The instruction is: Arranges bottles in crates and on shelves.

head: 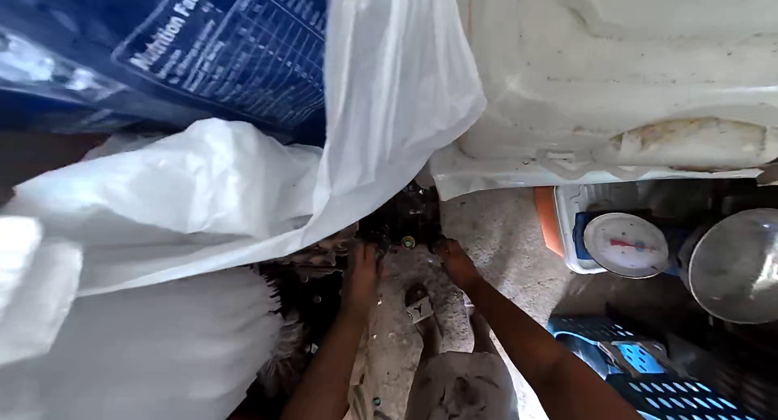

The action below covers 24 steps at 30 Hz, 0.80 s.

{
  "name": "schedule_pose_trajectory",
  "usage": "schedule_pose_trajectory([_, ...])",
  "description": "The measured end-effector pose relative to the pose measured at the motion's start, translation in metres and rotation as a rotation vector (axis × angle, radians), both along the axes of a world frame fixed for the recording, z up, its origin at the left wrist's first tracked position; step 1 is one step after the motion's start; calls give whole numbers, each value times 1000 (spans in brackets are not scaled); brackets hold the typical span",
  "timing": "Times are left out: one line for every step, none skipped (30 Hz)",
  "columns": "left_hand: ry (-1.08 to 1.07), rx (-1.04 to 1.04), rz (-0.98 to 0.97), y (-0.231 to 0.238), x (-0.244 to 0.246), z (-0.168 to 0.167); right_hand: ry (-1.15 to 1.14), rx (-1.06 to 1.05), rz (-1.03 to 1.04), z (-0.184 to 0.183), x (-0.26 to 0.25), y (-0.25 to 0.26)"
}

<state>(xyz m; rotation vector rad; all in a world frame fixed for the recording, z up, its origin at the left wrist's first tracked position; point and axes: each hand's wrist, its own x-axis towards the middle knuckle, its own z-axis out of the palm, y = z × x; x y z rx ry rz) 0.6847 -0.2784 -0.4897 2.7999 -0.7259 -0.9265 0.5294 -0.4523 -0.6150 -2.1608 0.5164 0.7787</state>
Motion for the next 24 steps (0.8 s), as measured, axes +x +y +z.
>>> schedule_pose_trajectory([16, 66, -49, -7, 8, -8, -6, 7, -2, 0, 1, -5])
schedule_pose_trajectory([21, 124, -108, -13, 15, -18, -1, 14, -5, 0, 0, -10])
schedule_pose_trajectory([24, 194, -174, -17, 21, -28, 14, 25, -6, 2, -2, -16])
schedule_pose_trajectory([36, 263, -230, -21, 25, -38, 24, 30, -11, 5, -6, -20])
schedule_pose_trajectory([45, 316, -268, -24, 28, -48, 31, 34, -23, 7, -13, -25])
schedule_pose_trajectory([42, 347, -291, -26, 29, -60, 33, 38, -40, 8, -23, -29])
schedule_pose_trajectory([43, 368, -298, -26, 30, -70, 37, 43, -52, 10, -34, -32])
schedule_pose_trajectory([49, 386, -287, -25, 32, -79, 45, 49, -59, 12, -47, -35])
schedule_pose_trajectory([58, 399, -258, -24, 34, -87, 51, 52, -68, 11, -62, -36])
schedule_pose_trajectory([61, 405, -215, -24, 36, -93, 58, 54, -78, 10, -79, -36])
schedule_pose_trajectory([59, 407, -168, -24, 37, -98, 69, 56, -92, 9, -96, -36])
schedule_pose_trajectory([52, 410, -136, -24, 38, -103, 84, 68, -107, 10, -112, -35])
schedule_pose_trajectory([52, 433, -122, -25, 39, -106, 116, 90, -121, 11, -126, -35])
schedule_pose_trajectory([47, 451, -109, -26, 40, -108, 153, 107, -128, 12, -140, -34])
schedule_pose_trajectory([34, 458, -92, -28, 41, -110, 184, 119, -139, 12, -153, -33])
schedule_pose_trajectory([18, 461, -73, -29, 41, -112, 208, 124, -153, 13, -164, -33])
schedule_pose_trajectory([3, 455, -54, -31, 39, -114, 230, 127, -174, 15, -173, -31])
schedule_pose_trajectory([1, 438, -42, -30, 36, -115, 251, 128, -203, 19, -181, -28])
schedule_pose_trajectory([10, 398, -31, -28, 30, -115, 271, 128, -233, 24, -188, -25])
schedule_pose_trajectory([10, 336, -19, -24, 20, -111, 293, 128, -263, 30, -193, -20])
schedule_pose_trajectory([25, 266, -5, -20, 6, -104, 319, 133, -288, 37, -197, -14])
schedule_pose_trajectory([45, 205, 14, -15, -11, -91, 356, 149, -293, 47, -200, -9])
schedule_pose_trajectory([105, 183, 31, -12, -31, -70, 399, 171, -274, 59, -202, -4])
schedule_pose_trajectory([193, 170, 45, -7, -53, -47, 438, 199, -239, 73, -203, 2])
